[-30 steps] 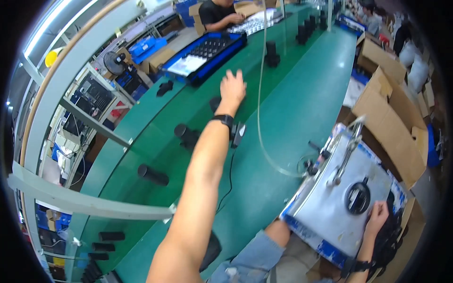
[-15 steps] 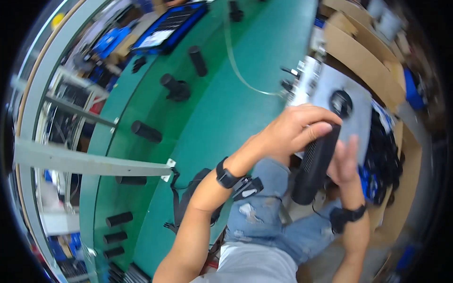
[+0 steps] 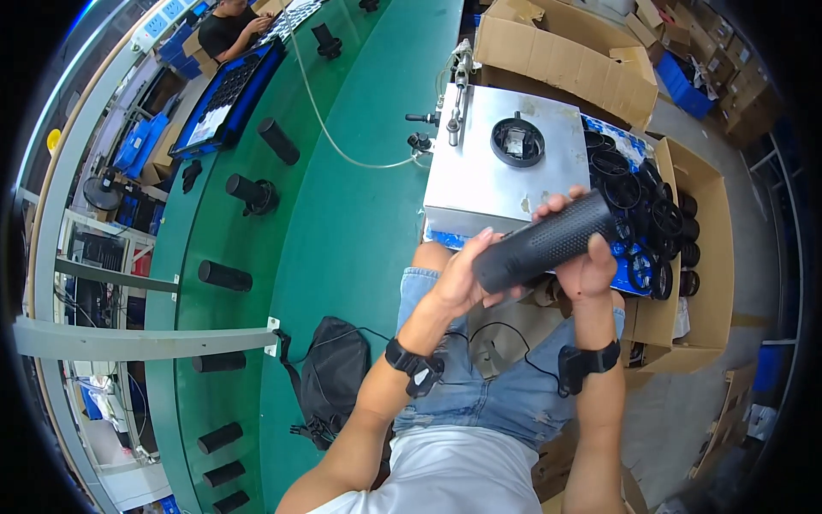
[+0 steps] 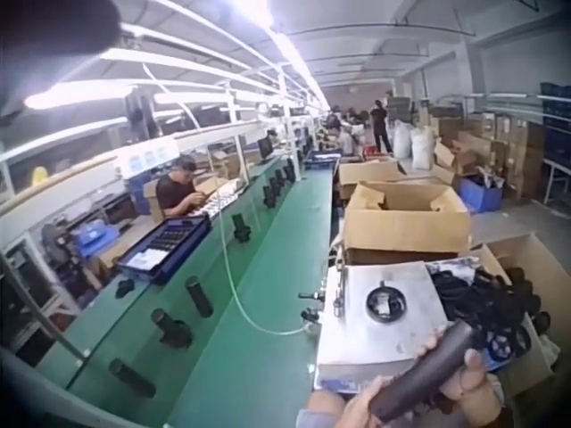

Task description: The person picks up a circular frame, fits it onto a machine, and presses it down. They then take a black cylindrical component, insert it into the machine to assemble it with the frame, and place the finished part onto the workbench.

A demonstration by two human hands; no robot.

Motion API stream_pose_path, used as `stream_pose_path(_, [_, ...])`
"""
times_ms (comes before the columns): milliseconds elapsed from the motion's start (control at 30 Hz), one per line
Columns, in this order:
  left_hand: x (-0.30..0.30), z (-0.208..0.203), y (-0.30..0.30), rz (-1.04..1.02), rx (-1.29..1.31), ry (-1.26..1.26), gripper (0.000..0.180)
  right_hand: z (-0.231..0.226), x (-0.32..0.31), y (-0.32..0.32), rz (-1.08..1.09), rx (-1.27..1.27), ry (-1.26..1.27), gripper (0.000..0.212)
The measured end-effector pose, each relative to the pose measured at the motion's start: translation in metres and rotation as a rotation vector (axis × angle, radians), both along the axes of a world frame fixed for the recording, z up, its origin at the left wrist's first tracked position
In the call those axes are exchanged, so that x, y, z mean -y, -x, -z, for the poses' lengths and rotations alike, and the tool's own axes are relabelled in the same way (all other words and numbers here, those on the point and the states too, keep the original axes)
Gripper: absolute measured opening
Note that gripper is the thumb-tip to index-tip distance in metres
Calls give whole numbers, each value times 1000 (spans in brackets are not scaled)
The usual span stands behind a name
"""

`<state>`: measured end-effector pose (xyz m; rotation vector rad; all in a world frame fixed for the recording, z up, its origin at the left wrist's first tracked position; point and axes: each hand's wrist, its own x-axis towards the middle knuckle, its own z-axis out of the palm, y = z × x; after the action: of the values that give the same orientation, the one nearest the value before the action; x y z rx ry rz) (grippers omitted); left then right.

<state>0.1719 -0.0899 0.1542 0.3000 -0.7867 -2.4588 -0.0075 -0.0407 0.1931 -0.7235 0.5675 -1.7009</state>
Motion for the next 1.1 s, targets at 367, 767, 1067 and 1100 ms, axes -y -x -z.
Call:
stream_pose_path(367, [7,80,-11,3,301,11,45,-33,116,55,413,-586,183,38])
stream_pose_path(767, [-13,114,-18,5,413,69,29,36,192,29,597,-1056,42,34])
stream_pose_path(1067, [-19,125,-10,6,423,152,26,27,200,56,326,-1068,-26,35])
stream_pose_path(1100, [-19,125,-11,2,417,178,25,15,203,63,126,-997,-51,41])
